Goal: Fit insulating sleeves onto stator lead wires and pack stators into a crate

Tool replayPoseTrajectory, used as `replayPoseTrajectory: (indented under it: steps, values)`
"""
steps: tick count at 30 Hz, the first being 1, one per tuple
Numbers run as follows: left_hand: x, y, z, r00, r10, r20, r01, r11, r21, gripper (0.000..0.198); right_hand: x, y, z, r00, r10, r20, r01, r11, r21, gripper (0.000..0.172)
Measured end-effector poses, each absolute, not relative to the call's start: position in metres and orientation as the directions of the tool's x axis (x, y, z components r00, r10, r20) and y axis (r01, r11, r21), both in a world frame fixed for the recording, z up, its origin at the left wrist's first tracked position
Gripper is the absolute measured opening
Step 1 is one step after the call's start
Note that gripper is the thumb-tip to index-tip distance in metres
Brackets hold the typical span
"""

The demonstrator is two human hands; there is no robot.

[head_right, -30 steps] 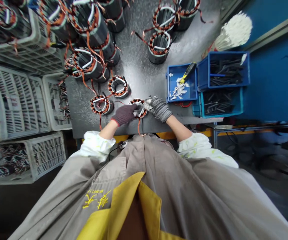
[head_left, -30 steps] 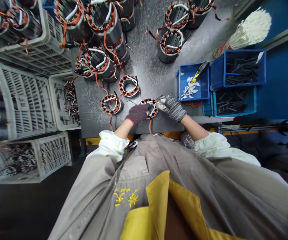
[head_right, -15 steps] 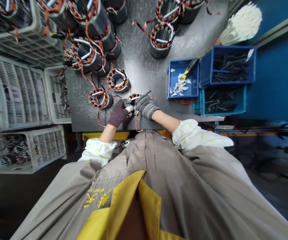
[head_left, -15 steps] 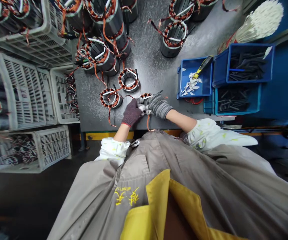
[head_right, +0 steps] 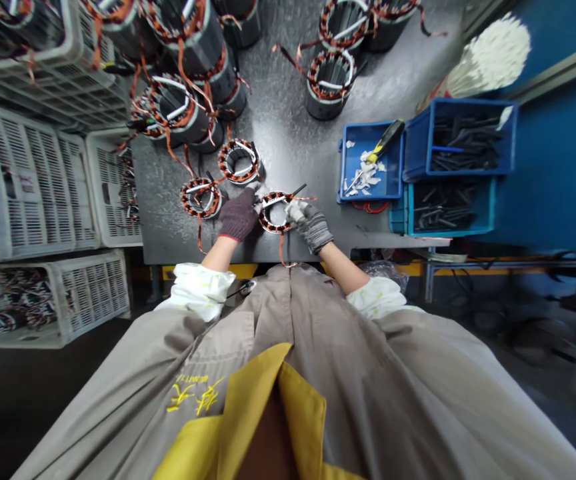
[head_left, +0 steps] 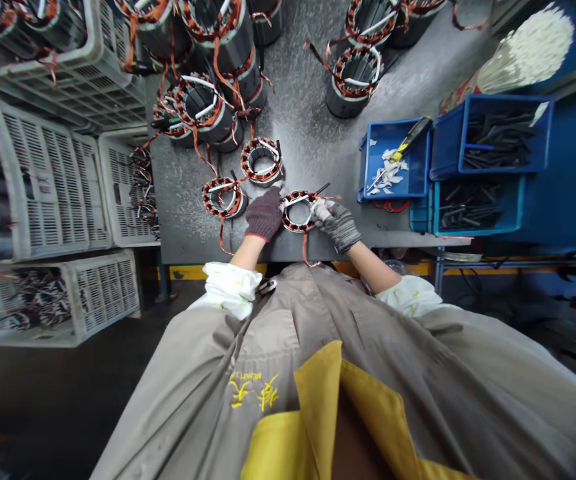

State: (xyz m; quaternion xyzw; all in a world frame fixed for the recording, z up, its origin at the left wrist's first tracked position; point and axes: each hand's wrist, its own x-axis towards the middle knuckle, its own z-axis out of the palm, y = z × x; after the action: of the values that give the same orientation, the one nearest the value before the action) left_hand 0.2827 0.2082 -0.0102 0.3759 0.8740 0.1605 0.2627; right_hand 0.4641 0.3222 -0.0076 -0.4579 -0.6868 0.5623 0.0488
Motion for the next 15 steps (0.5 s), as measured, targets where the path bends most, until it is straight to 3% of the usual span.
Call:
replayPoseTrajectory:
  steps: [2,5,9,15]
  values:
    - [0.279,0.209,-0.008,-0.547,0.753,-0.365,0.62,0.658,0.428,0.055,0.454,0.33,-0.002,-0.689,0.631,-0.357,0.628,0.273,-0.729,0.027]
    - [0.272,0.208,0.002,-0.424,0.847,-0.321,0.752,0.526,0.397,0.053,0.432,0.334,0.0,-0.765,0.53,-0.366,0.644,0.613,-0.458,0.038]
    - [0.263,0.221,0.017,-0.186,0.929,-0.319,0.896,0.293,0.332,0.045,0.415,0.328,-0.007,-0.752,0.528,-0.395,0.653,0.68,-0.333,0.043]
    - [0.254,0.244,0.022,-0.049,0.916,-0.399,0.959,0.155,0.236,0.037,0.416,0.327,-0.023,-0.757,0.555,-0.344,0.652,0.677,-0.342,0.04]
